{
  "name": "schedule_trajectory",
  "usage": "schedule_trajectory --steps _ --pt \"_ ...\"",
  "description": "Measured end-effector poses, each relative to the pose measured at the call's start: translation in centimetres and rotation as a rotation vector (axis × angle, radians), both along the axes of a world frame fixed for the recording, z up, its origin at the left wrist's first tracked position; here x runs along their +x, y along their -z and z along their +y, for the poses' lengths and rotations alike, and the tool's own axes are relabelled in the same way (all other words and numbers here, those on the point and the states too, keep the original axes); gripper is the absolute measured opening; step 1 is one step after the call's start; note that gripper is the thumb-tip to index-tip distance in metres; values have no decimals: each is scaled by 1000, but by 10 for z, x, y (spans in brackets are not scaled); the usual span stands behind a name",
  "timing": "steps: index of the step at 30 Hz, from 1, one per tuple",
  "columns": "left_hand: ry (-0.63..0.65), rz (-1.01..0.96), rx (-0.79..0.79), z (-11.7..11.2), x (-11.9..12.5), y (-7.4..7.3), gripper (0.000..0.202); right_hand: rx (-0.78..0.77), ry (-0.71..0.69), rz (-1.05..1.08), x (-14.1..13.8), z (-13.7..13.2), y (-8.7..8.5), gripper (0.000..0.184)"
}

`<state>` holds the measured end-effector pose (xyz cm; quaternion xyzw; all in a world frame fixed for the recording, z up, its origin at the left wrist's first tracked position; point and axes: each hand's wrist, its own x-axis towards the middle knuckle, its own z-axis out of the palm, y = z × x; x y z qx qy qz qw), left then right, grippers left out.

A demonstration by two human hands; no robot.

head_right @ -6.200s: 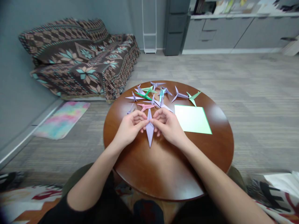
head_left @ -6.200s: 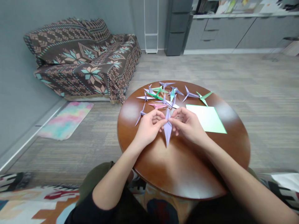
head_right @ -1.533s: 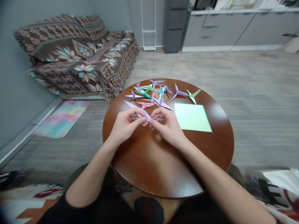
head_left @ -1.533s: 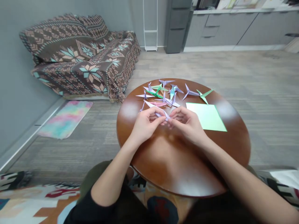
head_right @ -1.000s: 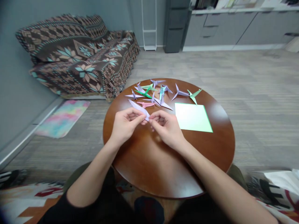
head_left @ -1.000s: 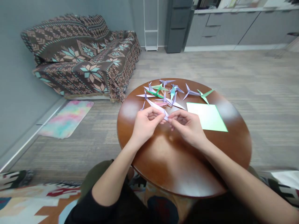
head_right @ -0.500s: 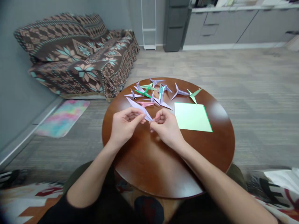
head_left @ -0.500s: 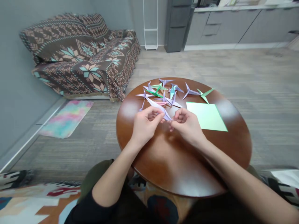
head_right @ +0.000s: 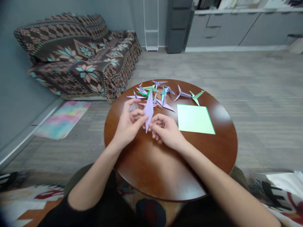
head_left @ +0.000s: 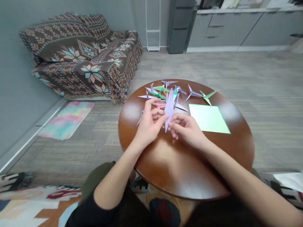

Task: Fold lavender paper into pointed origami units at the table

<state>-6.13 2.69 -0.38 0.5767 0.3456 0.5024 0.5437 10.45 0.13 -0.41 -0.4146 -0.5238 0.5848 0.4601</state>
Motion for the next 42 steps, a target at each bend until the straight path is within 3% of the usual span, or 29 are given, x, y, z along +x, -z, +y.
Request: schedule_trajectory --steps 1,4,6,9,11,13,15,17,20,24,33,42 --pt "8 -32 -37 -1 4 2 56 9 23 0 0 0 1 36" --pt "-9 -17 -61 2 6 7 30 26 62 -56 2 3 5 40" --pt "-50 32 -77 7 -1 7 26 76 130 -142 8 7 8 38" --pt "-96 180 -89 14 -18 2 21 393 623 -284 20 13 7 31" --pt "-68 265 -77 16 -26 -2 17 613 736 -493 26 14 4 29" --pt "-52 238 -84 16 -28 -5 19 714 530 -655 27 12 1 22" --pt "-52 148 -101 15 -24 -6 24 668 264 -638 23 9 0 18" --pt "-63 37 -120 13 -17 -5 28 559 147 -580 18 5 1 12" --pt "-43 -110 -172 10 -5 1 31 383 161 -404 12 2 4 12" --pt "-25 -121 -208 7 4 9 32 254 182 -256 10 4 7 16" --pt "-119 15 -186 6 4 5 34 198 184 -202 8 3 8 15" --pt "-43 73 -196 2 6 7 34 211 180 -316 6 1 5 12"
